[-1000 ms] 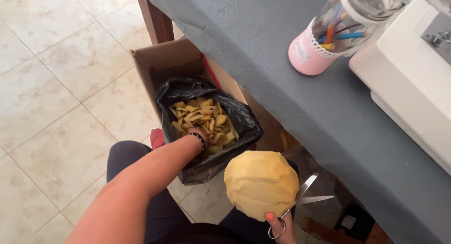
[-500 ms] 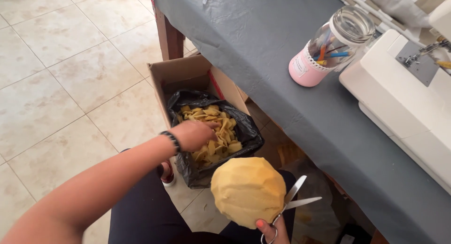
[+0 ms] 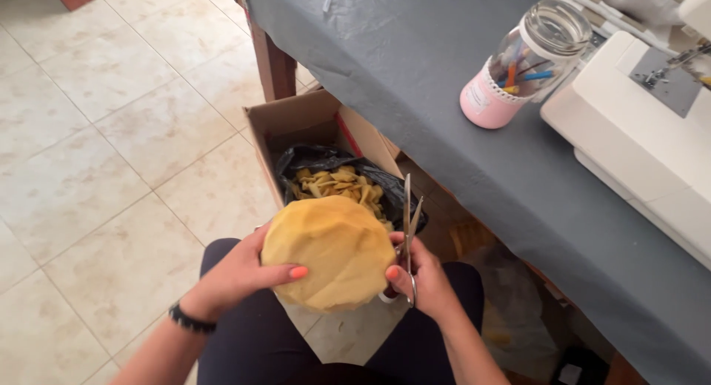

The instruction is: Using scissors to cut a circular shape from a piece of yellow foam over a scrap box.

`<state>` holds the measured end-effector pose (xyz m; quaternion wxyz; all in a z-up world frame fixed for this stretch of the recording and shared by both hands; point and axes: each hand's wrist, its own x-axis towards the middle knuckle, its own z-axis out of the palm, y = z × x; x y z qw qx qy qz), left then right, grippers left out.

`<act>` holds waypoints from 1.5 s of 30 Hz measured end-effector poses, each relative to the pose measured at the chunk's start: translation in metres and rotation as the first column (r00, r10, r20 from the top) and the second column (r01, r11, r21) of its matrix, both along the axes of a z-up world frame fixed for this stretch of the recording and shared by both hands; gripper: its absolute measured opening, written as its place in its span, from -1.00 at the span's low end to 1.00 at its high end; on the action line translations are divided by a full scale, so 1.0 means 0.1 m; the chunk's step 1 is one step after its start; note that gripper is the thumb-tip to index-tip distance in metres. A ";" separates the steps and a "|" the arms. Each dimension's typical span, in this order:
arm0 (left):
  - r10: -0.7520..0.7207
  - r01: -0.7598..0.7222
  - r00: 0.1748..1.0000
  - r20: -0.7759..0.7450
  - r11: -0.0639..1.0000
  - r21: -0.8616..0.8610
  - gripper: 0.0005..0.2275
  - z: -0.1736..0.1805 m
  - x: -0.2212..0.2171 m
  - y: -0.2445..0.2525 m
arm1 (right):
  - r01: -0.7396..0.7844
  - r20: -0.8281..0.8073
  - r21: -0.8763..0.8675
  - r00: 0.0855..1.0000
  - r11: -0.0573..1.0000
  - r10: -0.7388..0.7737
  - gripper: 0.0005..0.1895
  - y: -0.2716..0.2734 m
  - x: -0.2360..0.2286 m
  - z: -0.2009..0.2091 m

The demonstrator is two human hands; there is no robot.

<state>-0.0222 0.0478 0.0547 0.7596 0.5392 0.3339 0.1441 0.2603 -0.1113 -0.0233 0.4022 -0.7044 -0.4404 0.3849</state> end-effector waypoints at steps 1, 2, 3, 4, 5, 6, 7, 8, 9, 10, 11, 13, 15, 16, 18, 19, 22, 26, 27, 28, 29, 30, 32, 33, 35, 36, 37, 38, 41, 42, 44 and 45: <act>0.000 0.000 1.000 -0.004 1.000 0.004 -0.24 -0.06 -0.05 -0.06 | 0.000 -0.004 0.004 1.000 1.000 0.000 -0.17 -0.01 -0.01 0.00; 0.127 -0.127 0.991 0.032 0.992 -0.011 -0.28 -0.12 -0.11 -0.13 | -0.019 0.164 0.037 0.986 0.999 0.013 -0.35 -0.01 -0.01 -0.01; 0.251 -0.249 0.966 0.066 0.968 -0.031 -0.33 -0.18 -0.15 -0.19 | -0.041 0.329 0.064 0.944 0.997 0.017 -0.43 -0.02 -0.01 -0.02; 0.249 -0.248 0.966 0.063 0.968 -0.028 -0.33 -0.27 -0.19 -0.22 | -0.039 0.325 0.067 0.945 0.997 0.015 -0.43 -0.03 -0.05 -0.01; 0.342 -0.338 0.939 0.031 0.938 -0.082 -0.30 -0.36 -0.24 -0.28 | -0.043 0.256 0.094 0.967 0.995 0.018 -0.62 -0.07 -0.09 0.00; 0.429 -0.426 0.903 -0.006 0.895 -0.131 -0.27 -0.46 -0.30 -0.35 | -0.046 0.185 0.122 0.982 0.991 0.022 -0.74 -0.11 -0.14 0.00; 0.432 -0.430 0.902 -0.013 0.893 -0.132 -0.27 -0.54 -0.33 -0.39 | -0.048 0.179 0.118 0.984 0.992 0.026 -0.74 -0.15 -0.14 -0.06; 0.479 -0.460 0.877 0.044 0.862 -0.215 -0.23 -0.63 -0.35 -0.43 | -0.074 0.218 0.028 0.974 0.997 0.067 -0.71 -0.18 -0.14 -0.13; 0.526 -0.480 0.846 0.089 0.824 -0.302 -0.20 -0.71 -0.40 -0.50 | -0.096 0.248 -0.071 0.962 0.993 0.110 -0.65 -0.26 -0.16 -0.19; 0.527 -0.483 0.847 0.074 0.820 -0.307 -0.20 -0.68 -0.41 -0.54 | -0.097 0.237 -0.082 0.965 0.992 0.114 -0.65 -0.33 -0.19 -0.26; 0.555 -0.496 0.829 0.077 0.790 -0.360 -0.27 -0.65 -0.39 -0.53 | -0.118 0.291 -0.059 0.948 0.991 0.130 -0.64 -0.35 -0.19 -0.32; 0.578 -0.503 0.812 0.079 0.762 -0.408 -0.33 -0.69 -0.38 -0.51 | -0.136 0.344 -0.032 0.929 0.990 0.139 -0.61 -0.37 -0.22 -0.31; 0.593 -0.506 0.801 0.087 0.747 -0.431 -0.36 -0.81 -0.41 -0.50 | -0.284 0.357 -0.220 0.867 0.933 0.349 -0.51 -0.37 -0.30 -0.19; 0.586 -0.502 0.806 0.081 0.750 -0.430 -0.36 -0.92 -0.41 -0.51 | -0.278 0.351 -0.221 0.872 0.935 0.342 -0.51 -0.35 -0.33 -0.15; 0.580 -0.462 0.791 0.196 0.775 -0.430 -0.30 -1.13 -0.41 -0.52 | -0.394 0.324 -0.237 0.830 0.888 0.455 -0.18 -0.30 -0.37 -0.09; 0.572 -0.456 0.798 0.192 0.780 -0.428 -0.30 -1.12 -0.39 -0.52 | -0.386 0.320 -0.235 0.836 0.892 0.446 -0.18 -0.30 -0.38 -0.08; 0.491 -0.405 0.843 0.217 0.847 -0.345 -0.32 -1.11 -0.33 -0.52 | -0.464 0.312 -0.261 0.789 0.846 0.529 -0.09 -0.28 -0.41 -0.02; 0.503 -0.425 0.840 0.204 0.842 -0.332 -0.30 -1.09 -0.30 -0.51 | -0.505 0.309 -0.267 0.762 0.820 0.570 -0.10 -0.21 -0.39 0.07; 0.497 -0.432 0.851 0.171 0.846 -0.312 -0.32 -1.08 -0.30 -0.51 | -0.482 0.344 -0.307 0.748 0.821 0.568 -0.12 -0.19 -0.39 0.07; 0.496 -0.431 0.852 0.169 0.847 -0.312 -0.32 -1.10 -0.29 -0.53 | -0.481 0.341 -0.307 0.750 0.821 0.567 -0.12 -0.20 -0.41 0.00; 0.528 -0.459 0.837 0.145 0.821 -0.340 -0.32 -1.11 -0.29 -0.53 | -0.444 0.385 -0.234 0.775 0.865 0.502 -0.23 -0.20 -0.42 -0.06; 0.558 -0.486 0.821 0.121 0.793 -0.367 -0.33 -1.13 -0.29 -0.53 | -0.405 0.422 -0.157 0.797 0.901 0.432 -0.30 -0.20 -0.44 -0.13; 0.554 -0.485 0.823 0.128 0.802 -0.349 -0.32 -1.08 -0.28 -0.54 | -0.379 0.442 -0.118 0.807 0.918 0.391 -0.33 -0.22 -0.49 -0.33; 0.549 -0.484 0.823 0.144 0.811 -0.329 -0.31 -1.05 -0.26 -0.53 | -0.354 0.468 -0.075 0.813 0.932 0.347 -0.35 -0.21 -0.50 -0.42; 0.564 -0.500 0.813 0.144 0.803 -0.326 -0.30 -0.93 -0.18 -0.52 | -0.339 0.422 -0.071 0.842 0.938 0.336 -0.41 -0.17 -0.52 -0.46; 0.580 -0.516 0.802 0.143 0.793 -0.325 -0.29 -0.87 -0.14 -0.52 | -0.325 0.374 -0.070 0.868 0.943 0.327 -0.45 -0.15 -0.53 -0.48; 0.578 -0.514 0.803 0.143 0.794 -0.324 -0.29 -0.86 -0.12 -0.52 | -0.322 0.374 -0.069 0.869 0.944 0.324 -0.45 -0.14 -0.56 -0.46; 0.605 -0.534 0.785 0.136 0.771 -0.347 -0.31 -0.85 -0.10 -0.52 | -0.315 0.345 -0.063 0.884 0.947 0.317 -0.44 -0.12 -0.58 -0.43; 0.665 -0.572 0.739 0.108 0.704 -0.421 -0.33 -0.94 -0.10 -0.53 | -0.252 0.142 -0.138 0.952 0.958 0.271 -0.50 -0.06 -0.64 -0.24; 0.697 -0.589 0.713 0.082 0.658 -0.470 -0.33 -0.99 -0.11 -0.53 | -0.206 -0.032 -0.227 0.978 0.952 0.204 -0.53 -0.05 -0.66 -0.15; 0.695 -0.589 0.714 0.082 0.660 -0.466 -0.33 -1.01 -0.14 -0.52 | -0.206 -0.029 -0.230 0.978 0.951 0.204 -0.57 -0.06 -0.61 -0.14; 0.693 -0.588 0.716 0.083 0.663 -0.463 -0.32 -1.01 -0.15 -0.51 | -0.204 -0.025 -0.231 0.979 0.951 0.204 -0.60 -0.05 -0.58 -0.14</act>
